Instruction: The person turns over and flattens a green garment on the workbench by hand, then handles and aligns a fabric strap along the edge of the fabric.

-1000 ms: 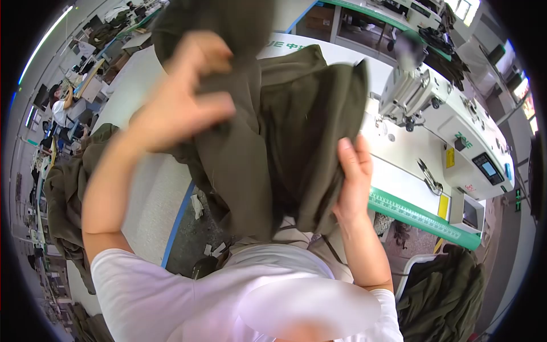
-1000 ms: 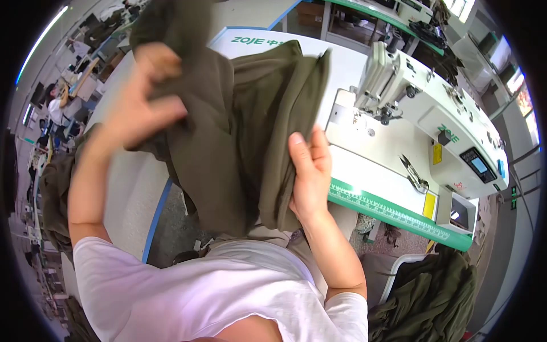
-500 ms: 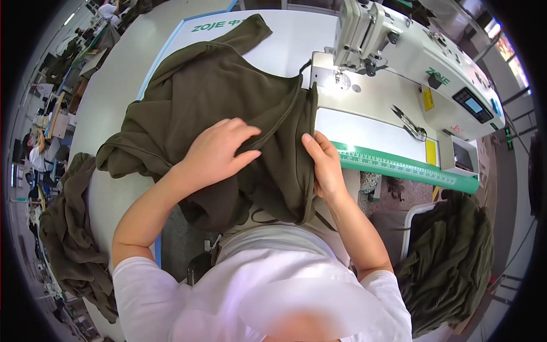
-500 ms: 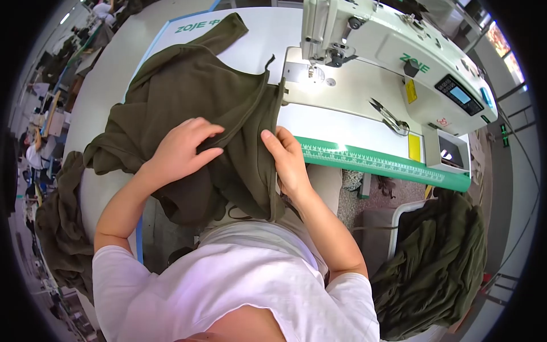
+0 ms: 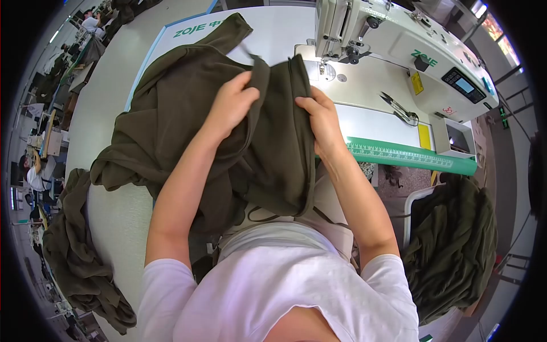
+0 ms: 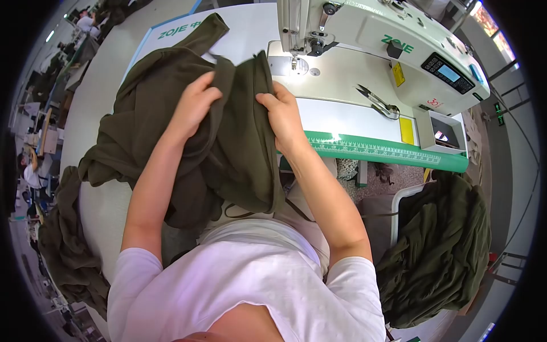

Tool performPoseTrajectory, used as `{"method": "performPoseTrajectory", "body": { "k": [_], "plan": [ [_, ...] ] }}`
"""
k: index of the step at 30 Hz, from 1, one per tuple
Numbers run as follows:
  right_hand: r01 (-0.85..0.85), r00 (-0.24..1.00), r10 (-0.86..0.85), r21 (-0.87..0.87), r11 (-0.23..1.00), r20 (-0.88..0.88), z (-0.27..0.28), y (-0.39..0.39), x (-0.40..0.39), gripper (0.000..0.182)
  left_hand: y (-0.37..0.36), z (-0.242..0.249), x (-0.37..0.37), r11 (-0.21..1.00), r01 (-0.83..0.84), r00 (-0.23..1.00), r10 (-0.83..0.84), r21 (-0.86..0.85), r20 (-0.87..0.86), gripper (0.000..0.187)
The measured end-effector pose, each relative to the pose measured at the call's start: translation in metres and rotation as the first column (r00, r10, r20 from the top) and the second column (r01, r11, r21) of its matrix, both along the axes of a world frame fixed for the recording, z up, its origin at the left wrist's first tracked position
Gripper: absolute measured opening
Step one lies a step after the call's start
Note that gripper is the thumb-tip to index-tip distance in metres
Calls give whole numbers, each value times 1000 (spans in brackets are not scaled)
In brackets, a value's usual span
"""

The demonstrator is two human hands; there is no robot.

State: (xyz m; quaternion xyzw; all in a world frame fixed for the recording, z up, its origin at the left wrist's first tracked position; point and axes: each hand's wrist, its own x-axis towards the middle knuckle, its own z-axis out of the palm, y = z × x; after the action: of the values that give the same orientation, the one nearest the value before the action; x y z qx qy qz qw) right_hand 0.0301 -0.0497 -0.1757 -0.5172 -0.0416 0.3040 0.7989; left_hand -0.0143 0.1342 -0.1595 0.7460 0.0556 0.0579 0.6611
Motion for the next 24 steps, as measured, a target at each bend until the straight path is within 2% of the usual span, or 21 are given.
{"method": "performPoseTrajectory", "body": {
  "k": [1,3,4,7,24],
  "plan": [
    [25,998,-31,101,995,57,8,0,-7,33,4,8,-6,1000,-4,1000,4,4,2,34],
    [54,984,-102,300,952,148,22,1,-23,38,9,24,-24,989,-42,998,48,-139,43,34],
    [49,985,-97,302,952,146,24,3,-29,38,10,31,-31,976,-57,996,71,-209,62,35],
    [38,933,-111,213,976,342,31,9,-41,42,5,43,-43,967,-74,988,105,-245,116,33],
    [-11,955,-75,287,958,287,34,11,-51,44,-15,47,-60,983,-41,973,80,-180,215,36]
  ]
}}
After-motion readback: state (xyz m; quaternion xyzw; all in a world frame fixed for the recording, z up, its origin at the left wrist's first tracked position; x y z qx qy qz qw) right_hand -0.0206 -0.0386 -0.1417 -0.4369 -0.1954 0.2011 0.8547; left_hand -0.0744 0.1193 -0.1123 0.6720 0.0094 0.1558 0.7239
